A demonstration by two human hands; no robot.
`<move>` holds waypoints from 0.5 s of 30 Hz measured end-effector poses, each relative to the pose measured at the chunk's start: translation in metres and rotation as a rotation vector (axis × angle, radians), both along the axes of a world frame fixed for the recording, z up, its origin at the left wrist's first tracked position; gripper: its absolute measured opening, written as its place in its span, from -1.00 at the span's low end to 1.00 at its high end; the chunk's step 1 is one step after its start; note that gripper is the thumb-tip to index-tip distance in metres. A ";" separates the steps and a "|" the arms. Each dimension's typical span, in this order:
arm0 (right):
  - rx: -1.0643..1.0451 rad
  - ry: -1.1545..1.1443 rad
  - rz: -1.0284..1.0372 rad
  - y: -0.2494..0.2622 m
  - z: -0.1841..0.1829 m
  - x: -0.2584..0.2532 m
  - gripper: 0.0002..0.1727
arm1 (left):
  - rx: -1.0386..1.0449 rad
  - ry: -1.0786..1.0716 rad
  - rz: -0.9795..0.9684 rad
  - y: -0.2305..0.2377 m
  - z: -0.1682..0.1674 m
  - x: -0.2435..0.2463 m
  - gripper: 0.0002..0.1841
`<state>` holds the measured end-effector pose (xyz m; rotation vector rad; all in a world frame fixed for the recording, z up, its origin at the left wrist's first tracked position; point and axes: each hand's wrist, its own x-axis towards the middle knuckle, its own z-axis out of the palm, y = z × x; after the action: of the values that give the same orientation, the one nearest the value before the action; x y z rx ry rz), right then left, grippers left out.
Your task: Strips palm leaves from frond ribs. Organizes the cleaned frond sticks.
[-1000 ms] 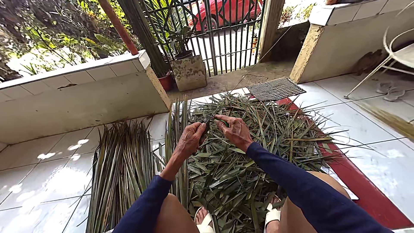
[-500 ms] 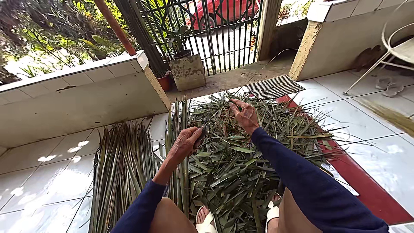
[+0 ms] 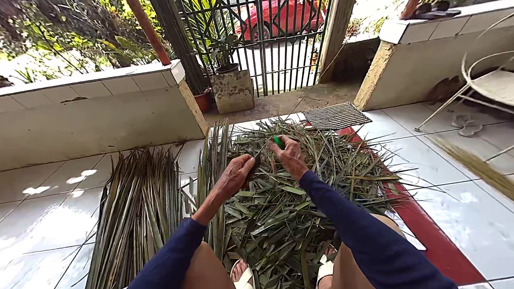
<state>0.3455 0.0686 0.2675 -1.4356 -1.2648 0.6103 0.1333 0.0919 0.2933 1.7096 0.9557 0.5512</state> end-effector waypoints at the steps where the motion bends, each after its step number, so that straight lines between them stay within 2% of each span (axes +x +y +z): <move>1: -0.007 0.015 -0.008 0.000 -0.002 0.000 -0.61 | 0.034 0.004 -0.024 -0.001 -0.001 0.006 -0.65; 6: -0.040 0.054 -0.026 0.002 0.001 0.008 -0.64 | 0.100 0.002 -0.087 -0.001 -0.007 0.014 -0.64; 10: -0.010 0.066 -0.059 0.000 0.006 0.023 -0.66 | -0.030 0.006 -0.156 0.002 -0.010 0.003 -0.57; 15: 0.033 0.083 -0.070 0.008 0.005 0.035 -0.70 | -0.152 -0.059 -0.169 0.003 -0.013 -0.007 -0.60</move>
<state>0.3809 0.0764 0.2729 -1.4075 -1.1501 0.5935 0.1265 0.0953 0.2799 1.6110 0.7830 0.4054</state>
